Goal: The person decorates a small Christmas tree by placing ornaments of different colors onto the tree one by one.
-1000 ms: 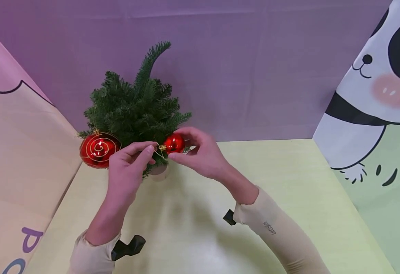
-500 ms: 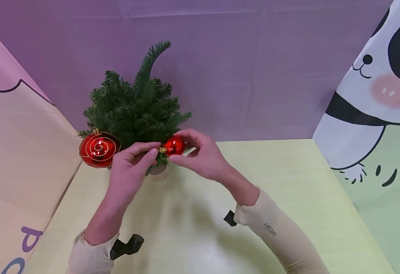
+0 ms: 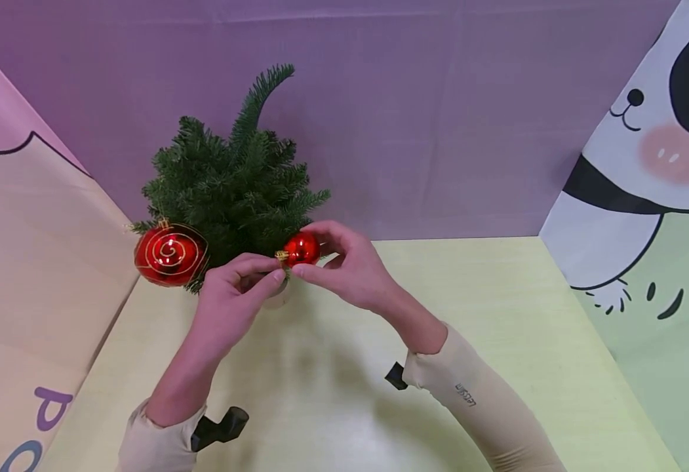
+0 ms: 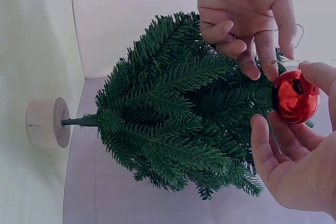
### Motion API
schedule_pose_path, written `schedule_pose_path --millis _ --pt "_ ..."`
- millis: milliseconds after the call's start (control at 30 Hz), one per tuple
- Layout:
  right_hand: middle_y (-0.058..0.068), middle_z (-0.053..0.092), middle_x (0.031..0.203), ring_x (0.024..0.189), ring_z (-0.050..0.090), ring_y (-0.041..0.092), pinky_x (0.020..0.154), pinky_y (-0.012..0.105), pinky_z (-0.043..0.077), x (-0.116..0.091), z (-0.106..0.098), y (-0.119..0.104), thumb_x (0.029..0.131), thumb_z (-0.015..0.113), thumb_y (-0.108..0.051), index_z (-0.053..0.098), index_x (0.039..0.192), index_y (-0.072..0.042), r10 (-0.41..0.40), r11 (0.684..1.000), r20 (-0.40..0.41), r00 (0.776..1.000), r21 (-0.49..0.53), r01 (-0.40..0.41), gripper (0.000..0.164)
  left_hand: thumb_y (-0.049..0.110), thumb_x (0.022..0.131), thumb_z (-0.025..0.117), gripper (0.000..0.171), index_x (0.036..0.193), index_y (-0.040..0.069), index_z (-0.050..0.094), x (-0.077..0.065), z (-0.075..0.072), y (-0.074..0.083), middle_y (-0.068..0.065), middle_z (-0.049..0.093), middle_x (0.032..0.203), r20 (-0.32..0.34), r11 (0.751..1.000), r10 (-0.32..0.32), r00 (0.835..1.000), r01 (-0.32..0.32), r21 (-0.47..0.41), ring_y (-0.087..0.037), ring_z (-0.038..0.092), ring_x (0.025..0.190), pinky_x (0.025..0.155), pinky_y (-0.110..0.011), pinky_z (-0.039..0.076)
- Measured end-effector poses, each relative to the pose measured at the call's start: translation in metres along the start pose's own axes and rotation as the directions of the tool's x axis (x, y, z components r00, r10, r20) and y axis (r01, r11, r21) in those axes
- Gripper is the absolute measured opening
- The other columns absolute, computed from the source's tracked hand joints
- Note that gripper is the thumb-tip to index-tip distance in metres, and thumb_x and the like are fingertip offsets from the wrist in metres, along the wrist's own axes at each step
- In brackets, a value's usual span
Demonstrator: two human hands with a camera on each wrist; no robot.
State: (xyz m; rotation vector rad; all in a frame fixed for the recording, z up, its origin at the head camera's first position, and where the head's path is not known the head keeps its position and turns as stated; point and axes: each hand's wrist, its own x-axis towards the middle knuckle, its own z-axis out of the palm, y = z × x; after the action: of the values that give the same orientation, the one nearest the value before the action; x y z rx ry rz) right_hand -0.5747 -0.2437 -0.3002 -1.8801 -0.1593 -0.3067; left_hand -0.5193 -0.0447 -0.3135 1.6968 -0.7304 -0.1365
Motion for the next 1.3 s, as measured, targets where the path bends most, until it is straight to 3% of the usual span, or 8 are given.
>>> schedule_pose_path --millis 233,400,533,800,1033,1200,1300 --pt "0.003 0.065 0.105 0.089 0.063 0.021 0.075 0.035 0.055 -0.003 0.001 0.000 0.085 0.076 -0.013 0.060 0.124 -0.008 -0.003 1.000 -0.008 1.000 0.031 0.003 0.043 0.007 0.091 0.069 0.012 0.099 -0.001 0.073 0.000 0.001 -0.003 -0.003 0.066 0.096 -0.046 0.999 0.044 0.998 -0.045 -0.013 -0.017 0.061 0.073 0.058 -0.024 0.047" --pt "0.004 0.065 0.104 0.088 0.063 0.022 0.073 0.036 0.055 -0.005 0.001 0.002 0.085 0.076 -0.010 0.061 0.122 -0.008 -0.018 0.998 -0.025 1.000 0.060 0.019 0.040 0.005 0.091 0.068 0.011 0.098 -0.002 0.072 -0.002 -0.001 -0.002 -0.002 0.066 0.091 -0.087 0.997 0.068 0.994 -0.071 -0.034 -0.015 0.055 0.067 0.055 -0.026 0.043" --pt "0.004 0.066 0.104 0.089 0.063 0.021 0.074 0.037 0.055 -0.005 0.001 0.003 0.085 0.076 -0.011 0.061 0.123 -0.007 -0.020 0.998 -0.032 0.999 0.066 0.022 0.041 0.001 0.091 0.066 0.009 0.097 -0.002 0.073 -0.003 -0.003 0.000 0.001 0.067 0.086 -0.154 0.995 0.081 0.985 -0.089 -0.047 -0.015 0.049 0.062 0.052 -0.026 0.041" --pt "0.003 0.066 0.107 0.093 0.061 0.021 0.076 0.036 0.054 -0.006 0.002 0.007 0.086 0.075 -0.009 0.059 0.126 -0.006 -0.001 0.998 -0.042 0.999 0.065 0.004 0.043 -0.002 0.091 0.063 0.009 0.096 -0.004 0.071 -0.002 -0.003 0.008 -0.007 0.067 0.087 -0.253 0.989 0.121 0.960 -0.138 -0.050 -0.017 0.050 0.061 0.051 -0.025 0.041" --pt "0.005 0.064 0.111 0.094 0.061 0.019 0.076 0.035 0.053 -0.008 0.011 0.012 0.086 0.073 -0.007 0.055 0.129 -0.004 -0.033 0.997 -0.024 0.999 0.062 0.034 0.047 -0.004 0.095 0.055 0.011 0.095 -0.011 0.064 0.003 -0.001 0.016 -0.005 0.066 0.095 -0.247 0.985 0.112 0.962 -0.141 -0.102 -0.020 0.056 0.080 0.068 -0.026 0.045" --pt "0.004 0.065 0.111 0.094 0.061 0.018 0.074 0.034 0.054 -0.009 0.017 0.013 0.087 0.072 -0.007 0.054 0.131 -0.003 -0.040 0.998 0.003 0.999 0.053 0.040 0.047 -0.003 0.094 0.058 0.010 0.095 -0.006 0.067 0.006 -0.001 0.017 -0.012 0.066 0.093 -0.242 0.982 0.140 0.960 -0.167 -0.092 -0.019 0.055 0.074 0.065 -0.025 0.045" --pt "0.004 0.064 0.113 0.095 0.061 0.017 0.073 0.033 0.054 -0.010 0.019 0.013 0.088 0.072 -0.009 0.053 0.132 -0.003 -0.038 0.999 0.011 0.999 0.020 0.037 0.048 -0.004 0.092 0.061 0.008 0.093 -0.006 0.069 0.007 -0.002 0.016 -0.007 0.066 0.091 -0.240 0.979 0.184 0.953 -0.200 -0.046 -0.017 0.056 0.074 0.064 -0.024 0.046"
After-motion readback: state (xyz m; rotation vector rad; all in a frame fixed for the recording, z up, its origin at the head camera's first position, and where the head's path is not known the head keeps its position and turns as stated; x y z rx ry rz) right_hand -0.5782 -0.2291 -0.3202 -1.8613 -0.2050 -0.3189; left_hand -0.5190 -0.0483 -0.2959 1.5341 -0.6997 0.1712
